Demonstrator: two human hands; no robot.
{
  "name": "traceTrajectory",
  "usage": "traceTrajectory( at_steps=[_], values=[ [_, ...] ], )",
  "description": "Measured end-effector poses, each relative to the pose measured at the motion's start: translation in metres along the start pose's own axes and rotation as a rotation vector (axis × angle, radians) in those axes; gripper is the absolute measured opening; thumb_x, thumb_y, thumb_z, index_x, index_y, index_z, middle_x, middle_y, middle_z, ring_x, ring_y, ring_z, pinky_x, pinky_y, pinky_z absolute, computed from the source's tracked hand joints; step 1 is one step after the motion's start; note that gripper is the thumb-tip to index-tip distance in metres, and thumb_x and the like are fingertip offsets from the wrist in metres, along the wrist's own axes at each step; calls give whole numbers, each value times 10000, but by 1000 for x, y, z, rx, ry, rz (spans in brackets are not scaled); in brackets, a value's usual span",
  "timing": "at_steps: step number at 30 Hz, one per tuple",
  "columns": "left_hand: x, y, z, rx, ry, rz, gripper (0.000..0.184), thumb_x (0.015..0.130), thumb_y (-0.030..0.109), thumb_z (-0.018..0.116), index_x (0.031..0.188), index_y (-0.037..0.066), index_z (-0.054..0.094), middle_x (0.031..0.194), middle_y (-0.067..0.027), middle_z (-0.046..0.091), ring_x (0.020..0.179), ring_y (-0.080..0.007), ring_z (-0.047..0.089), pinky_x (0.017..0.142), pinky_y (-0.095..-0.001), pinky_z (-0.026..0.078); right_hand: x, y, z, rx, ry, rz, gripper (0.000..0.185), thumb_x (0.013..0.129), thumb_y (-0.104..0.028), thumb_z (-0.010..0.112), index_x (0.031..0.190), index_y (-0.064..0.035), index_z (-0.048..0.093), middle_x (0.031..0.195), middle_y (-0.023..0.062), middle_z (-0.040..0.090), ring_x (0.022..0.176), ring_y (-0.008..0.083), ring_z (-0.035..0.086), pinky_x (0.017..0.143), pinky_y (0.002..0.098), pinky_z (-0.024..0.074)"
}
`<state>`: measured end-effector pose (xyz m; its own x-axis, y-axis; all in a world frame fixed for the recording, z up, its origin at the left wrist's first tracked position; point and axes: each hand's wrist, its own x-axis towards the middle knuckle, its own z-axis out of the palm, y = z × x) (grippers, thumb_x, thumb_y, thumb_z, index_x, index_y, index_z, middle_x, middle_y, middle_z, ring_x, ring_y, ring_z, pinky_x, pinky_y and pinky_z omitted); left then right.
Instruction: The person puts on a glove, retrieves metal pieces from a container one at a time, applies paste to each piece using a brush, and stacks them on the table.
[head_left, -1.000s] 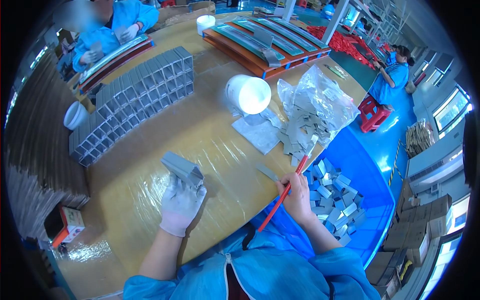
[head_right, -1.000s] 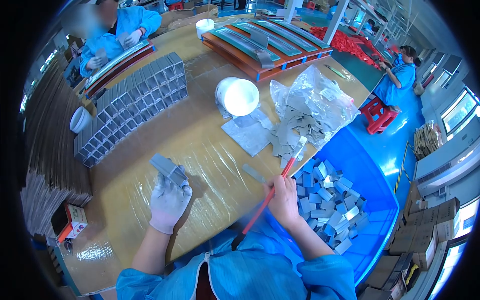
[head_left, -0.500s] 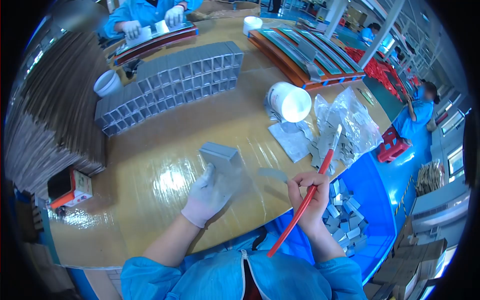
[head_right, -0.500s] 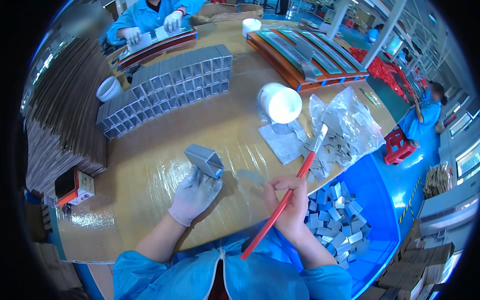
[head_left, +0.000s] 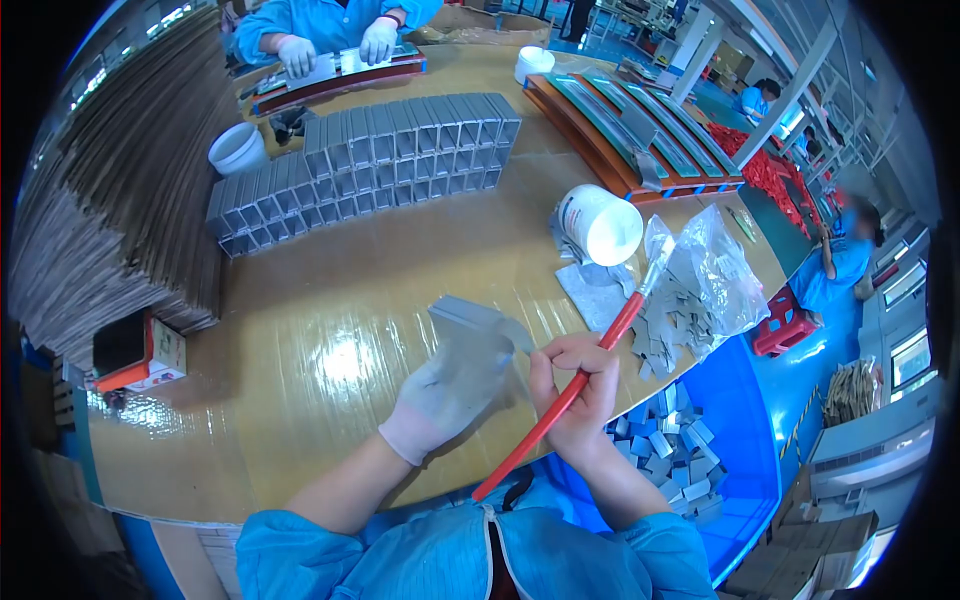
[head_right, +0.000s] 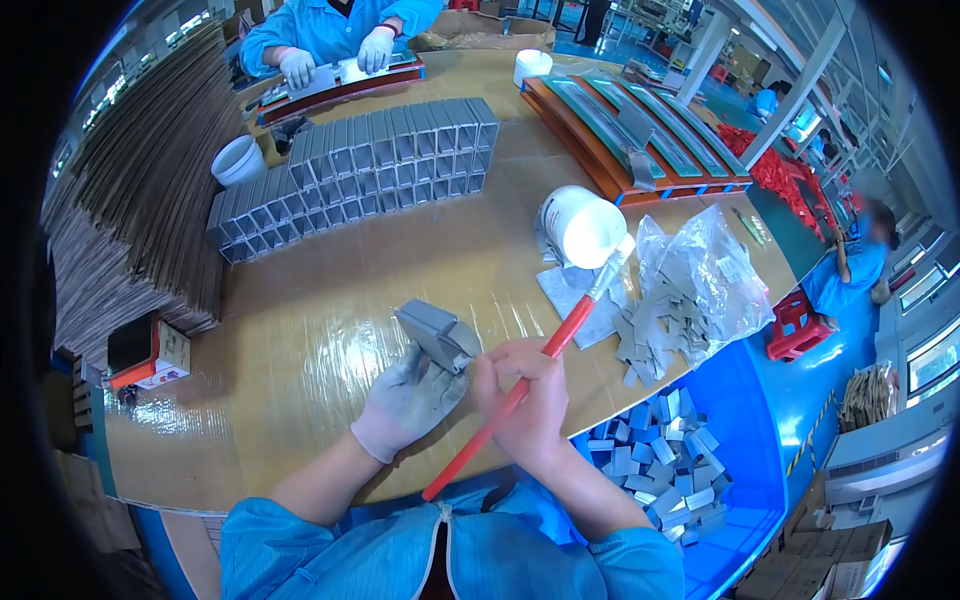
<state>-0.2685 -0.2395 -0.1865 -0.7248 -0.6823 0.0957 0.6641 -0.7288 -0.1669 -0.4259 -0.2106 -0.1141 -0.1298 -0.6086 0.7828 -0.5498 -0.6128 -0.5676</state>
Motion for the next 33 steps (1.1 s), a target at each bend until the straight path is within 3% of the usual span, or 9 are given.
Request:
traceTrajectory(
  at_steps=[12,17,22,26,33],
  values=[
    [-1,0,3,-160,-15,-28,421,983,252,414,1355,56,435,1340,-140,499,1203,-306,494,1086,-464,324,5,-8,7,112,8,-22,369,708,124,641,903,-94,416,828,82,575,739,180,535,699,270,442],
    [-1,1,1,-196,-16,-20,420,976,241,423,1356,62,435,1355,-138,489,1213,-305,488,1092,-464,323,7,-9,15,51,-24,-17,360,677,100,699,886,-89,475,832,62,607,757,199,561,688,301,466],
    [-2,1,-1,-109,18,-20,383,1002,281,391,1332,101,468,1357,-107,502,1228,-275,497,1095,-447,323,4,-10,18,17,-92,58,334,671,81,704,877,-93,507,824,60,608,767,211,560,735,335,450],
    [-2,2,-4,-21,62,5,389,996,283,408,1336,104,467,1357,-113,501,1228,-280,495,1093,-450,323,10,-16,8,-183,-275,-65,327,692,92,685,896,-87,502,851,70,609,759,197,558,756,309,448],
    [-3,5,-9,36,39,12,391,989,282,424,1337,110,466,1350,-116,505,1221,-281,500,1084,-458,332,7,-20,-4,-204,-303,-91,338,688,74,688,922,-94,511,866,64,618,768,205,555,796,326,429]
  ],
)
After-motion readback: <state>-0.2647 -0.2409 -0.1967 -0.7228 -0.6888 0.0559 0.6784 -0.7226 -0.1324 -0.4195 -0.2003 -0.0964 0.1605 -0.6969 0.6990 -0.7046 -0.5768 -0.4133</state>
